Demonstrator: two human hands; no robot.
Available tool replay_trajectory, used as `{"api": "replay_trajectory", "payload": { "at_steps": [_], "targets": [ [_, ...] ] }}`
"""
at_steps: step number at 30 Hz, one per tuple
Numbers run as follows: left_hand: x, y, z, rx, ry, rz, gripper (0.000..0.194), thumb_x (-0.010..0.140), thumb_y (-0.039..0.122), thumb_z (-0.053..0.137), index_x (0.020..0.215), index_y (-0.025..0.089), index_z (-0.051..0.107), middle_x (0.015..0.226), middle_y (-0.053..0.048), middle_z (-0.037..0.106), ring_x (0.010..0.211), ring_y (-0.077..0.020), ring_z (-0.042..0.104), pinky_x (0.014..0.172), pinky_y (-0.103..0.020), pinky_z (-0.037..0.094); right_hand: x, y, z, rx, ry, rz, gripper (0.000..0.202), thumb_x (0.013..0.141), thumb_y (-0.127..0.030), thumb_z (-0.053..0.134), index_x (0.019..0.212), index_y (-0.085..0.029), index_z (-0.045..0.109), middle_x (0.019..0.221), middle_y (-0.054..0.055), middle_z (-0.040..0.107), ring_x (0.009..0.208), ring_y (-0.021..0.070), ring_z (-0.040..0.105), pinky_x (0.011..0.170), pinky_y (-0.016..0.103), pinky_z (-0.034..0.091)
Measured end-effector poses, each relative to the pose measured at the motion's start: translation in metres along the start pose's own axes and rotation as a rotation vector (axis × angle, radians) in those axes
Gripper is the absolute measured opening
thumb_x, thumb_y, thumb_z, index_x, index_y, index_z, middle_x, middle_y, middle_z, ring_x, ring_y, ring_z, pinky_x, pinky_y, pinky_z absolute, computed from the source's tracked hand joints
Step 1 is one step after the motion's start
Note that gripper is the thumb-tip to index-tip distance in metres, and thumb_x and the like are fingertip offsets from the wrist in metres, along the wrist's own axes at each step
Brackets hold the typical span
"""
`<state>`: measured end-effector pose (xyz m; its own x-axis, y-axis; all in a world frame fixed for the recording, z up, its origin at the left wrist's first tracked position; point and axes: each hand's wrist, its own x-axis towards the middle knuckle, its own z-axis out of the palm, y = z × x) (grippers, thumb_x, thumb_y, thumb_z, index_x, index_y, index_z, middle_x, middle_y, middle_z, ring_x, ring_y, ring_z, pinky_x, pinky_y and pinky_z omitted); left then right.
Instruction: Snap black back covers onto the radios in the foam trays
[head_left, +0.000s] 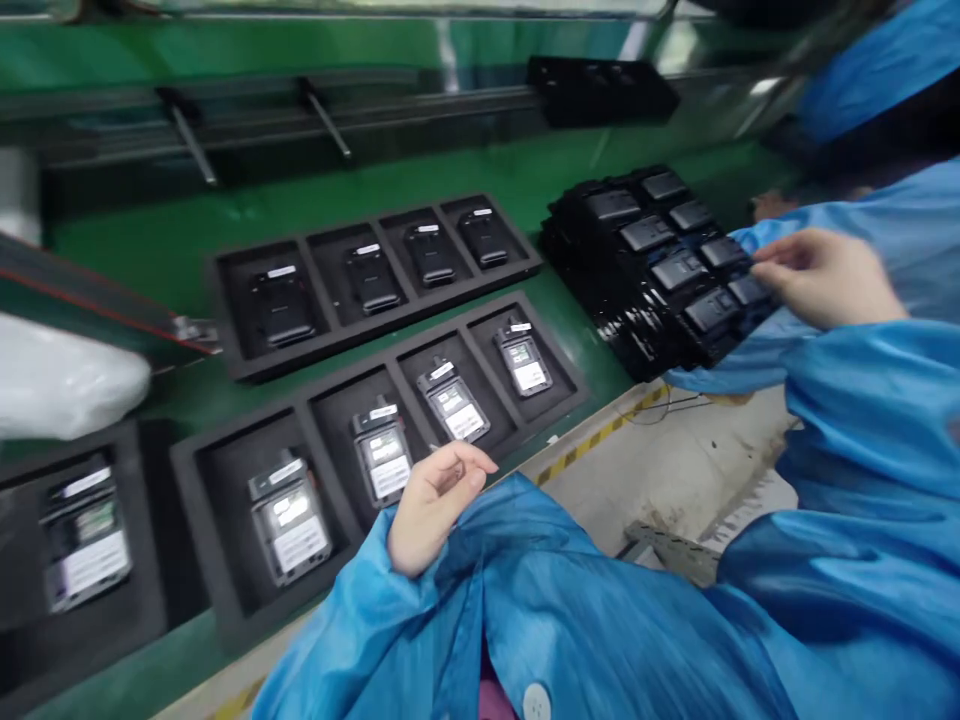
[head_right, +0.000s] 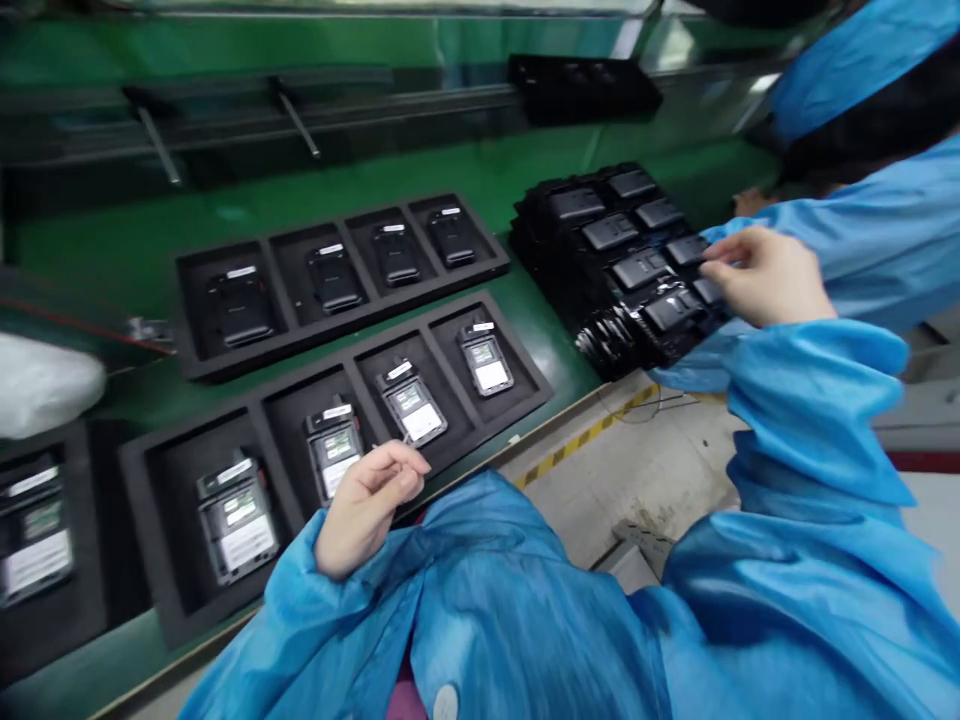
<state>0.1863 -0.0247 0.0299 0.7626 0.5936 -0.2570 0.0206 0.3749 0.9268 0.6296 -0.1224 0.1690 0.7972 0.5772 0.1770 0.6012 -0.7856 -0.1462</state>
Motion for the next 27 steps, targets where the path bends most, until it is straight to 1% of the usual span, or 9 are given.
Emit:
{"api": "replay_trajectory", "payload": {
  "at_steps": [3, 6, 8, 11, 13, 15, 20, 24, 27],
  "targets": [
    [0.015, 0.006, 0.016, 0.267, -0.006, 0.024, 0.022, 0.091, 0.040, 0.057, 0.093, 0.020, 0.066, 0.070, 0.001, 0.056, 0.064, -0.0106, 0.046, 0.060, -0.025, 0.034, 0.015, 0.038, 0.016, -0.043, -0.202, 0.070, 0.032, 0.080, -0.029, 0.068, 0.107, -0.013, 0.066, 0.097, 0.008, 0.068, 0.076, 0.0107, 0.054, 0.075, 0.029, 0.043],
    [0.034, 0.009, 0.034, 0.514, -0.063, 0.131, 0.024, 0.095, 0.037, 0.049, 0.100, 0.022, 0.067, 0.083, -0.001, 0.062, 0.075, -0.0134, 0.053, 0.070, -0.027, 0.041, 0.020, 0.061, 0.037, -0.055, -0.316, 0.075, 0.047, 0.076, -0.040, 0.072, 0.112, -0.012, 0.061, 0.100, 0.008, 0.067, 0.077, 0.0116, 0.056, 0.074, 0.028, 0.044],
    [0.049, 0.008, 0.044, 0.702, -0.086, 0.235, 0.025, 0.096, 0.034, 0.047, 0.103, 0.022, 0.067, 0.086, -0.002, 0.060, 0.082, -0.0158, 0.055, 0.077, -0.030, 0.042, 0.024, 0.068, 0.049, -0.069, -0.343, 0.059, 0.059, 0.071, -0.052, 0.074, 0.113, -0.013, 0.060, 0.104, 0.009, 0.065, 0.083, 0.0153, 0.057, 0.079, 0.031, 0.046],
    [0.072, 0.001, 0.054, 1.080, -0.020, 0.347, 0.028, 0.095, 0.034, 0.047, 0.109, 0.020, 0.066, 0.086, -0.006, 0.058, 0.086, -0.0211, 0.053, 0.082, -0.035, 0.043, 0.031, 0.071, 0.061, -0.127, -0.328, 0.034, 0.077, 0.060, -0.072, 0.072, 0.112, -0.016, 0.060, 0.111, 0.012, 0.061, 0.098, 0.0252, 0.058, 0.089, 0.040, 0.048],
    [0.088, -0.002, 0.057, 1.334, 0.049, 0.369, 0.032, 0.094, 0.035, 0.047, 0.114, 0.018, 0.064, 0.093, -0.010, 0.059, 0.091, -0.0254, 0.053, 0.085, -0.039, 0.043, 0.035, 0.071, 0.066, -0.177, -0.318, 0.033, 0.089, 0.053, -0.081, 0.068, 0.115, -0.017, 0.059, 0.116, 0.015, 0.057, 0.105, 0.0318, 0.056, 0.091, 0.046, 0.048],
    [0.101, -0.004, 0.059, 1.513, 0.090, 0.351, 0.035, 0.093, 0.037, 0.049, 0.117, 0.017, 0.063, 0.097, -0.012, 0.058, 0.094, -0.0287, 0.052, 0.084, -0.040, 0.043, 0.039, 0.068, 0.068, -0.204, -0.342, 0.038, 0.096, 0.051, -0.086, 0.064, 0.118, -0.017, 0.056, 0.120, 0.017, 0.055, 0.110, 0.0356, 0.055, 0.093, 0.050, 0.048],
    [0.119, -0.004, 0.061, 1.688, 0.140, 0.279, 0.036, 0.089, 0.040, 0.054, 0.117, 0.018, 0.063, 0.098, -0.013, 0.058, 0.094, -0.0304, 0.053, 0.078, -0.038, 0.044, 0.042, 0.061, 0.068, -0.204, -0.373, 0.039, 0.100, 0.049, -0.088, 0.063, 0.118, -0.016, 0.054, 0.121, 0.018, 0.054, 0.115, 0.0377, 0.053, 0.098, 0.051, 0.046],
    [0.122, -0.008, 0.057, 1.710, 0.150, 0.275, 0.037, 0.089, 0.042, 0.054, 0.115, 0.019, 0.063, 0.096, -0.012, 0.058, 0.093, -0.0300, 0.053, 0.076, -0.038, 0.043, 0.038, 0.052, 0.065, -0.209, -0.336, 0.038, 0.102, 0.049, -0.085, 0.066, 0.121, -0.015, 0.051, 0.125, 0.019, 0.050, 0.120, 0.0378, 0.049, 0.102, 0.050, 0.044],
    [0.121, -0.012, 0.050, 1.685, 0.177, 0.316, 0.039, 0.089, 0.044, 0.053, 0.116, 0.018, 0.063, 0.096, -0.012, 0.058, 0.092, -0.0303, 0.052, 0.077, -0.038, 0.043, 0.035, 0.045, 0.065, -0.210, -0.339, 0.017, 0.102, 0.047, -0.083, 0.068, 0.120, -0.015, 0.050, 0.127, 0.019, 0.048, 0.121, 0.0386, 0.048, 0.103, 0.050, 0.044]
  ]
}}
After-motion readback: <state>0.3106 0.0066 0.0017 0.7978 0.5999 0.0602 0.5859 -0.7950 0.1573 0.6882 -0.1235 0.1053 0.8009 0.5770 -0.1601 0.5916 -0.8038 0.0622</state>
